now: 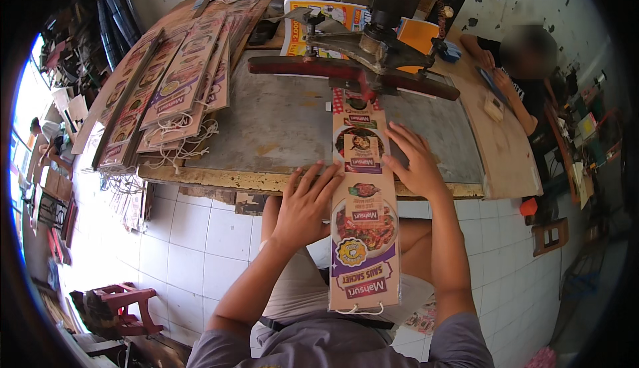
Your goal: The person stamps graphics onto flat cardboard packaging using a manual press. They place a package on the machine base, press a wooden block down by hand to apply the stamp, and then place the completed item onto a stack.
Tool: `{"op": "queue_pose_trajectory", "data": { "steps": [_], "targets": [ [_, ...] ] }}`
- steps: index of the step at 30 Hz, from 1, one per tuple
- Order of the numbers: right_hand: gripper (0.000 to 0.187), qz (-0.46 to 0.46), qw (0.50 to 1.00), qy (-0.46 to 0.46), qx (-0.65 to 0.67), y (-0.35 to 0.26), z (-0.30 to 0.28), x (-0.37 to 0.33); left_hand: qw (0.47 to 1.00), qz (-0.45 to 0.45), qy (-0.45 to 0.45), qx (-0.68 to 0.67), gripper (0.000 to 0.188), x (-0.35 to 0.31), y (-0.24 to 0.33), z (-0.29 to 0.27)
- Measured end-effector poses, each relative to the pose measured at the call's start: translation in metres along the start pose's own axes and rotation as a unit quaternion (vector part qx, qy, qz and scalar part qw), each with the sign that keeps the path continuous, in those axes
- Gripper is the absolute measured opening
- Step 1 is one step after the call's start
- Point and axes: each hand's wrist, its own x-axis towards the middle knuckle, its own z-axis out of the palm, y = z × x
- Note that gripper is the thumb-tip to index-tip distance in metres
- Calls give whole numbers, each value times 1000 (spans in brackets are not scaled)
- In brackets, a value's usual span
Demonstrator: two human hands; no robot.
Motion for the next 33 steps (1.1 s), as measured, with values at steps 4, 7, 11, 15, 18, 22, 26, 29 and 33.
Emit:
{"op": "queue_pose_trajectory", "data": {
  "steps": [4,7,11,15,18,22,26,29,33],
  "targets": [
    [63,-18,1000,15,4,-9,-9,-20,1000,-12,13,-5,83,1,3,3],
    [62,-25,999,15,17,-11,-8,-24,1000,-13,15,-3,79,1,2,8],
    [61,-8,1000,17,12,-13,-5,-22,1000,-9,28,6,73,1,4,10],
    [62,-6,1000,12,11,-11,-3,-22,999,-16,36,13,67,4,7,7],
    [63,-5,1000,9,10,-10,-4,-23,999,-14,42,16,63,5,6,8],
    [64,0,1000,2,12,-10,-5,-22,998,-10,57,12,55,5,6,10],
    [65,-2,1000,2,14,-9,-5,-22,998,-9,57,27,51,5,6,10],
    [66,-4,1000,-1,13,-9,-5,-22,997,-12,70,20,48,5,5,11],
    [68,-4,1000,-7,10,-7,-4,-23,996,-7,51,71,81,1,-1,16]
  ]
}}
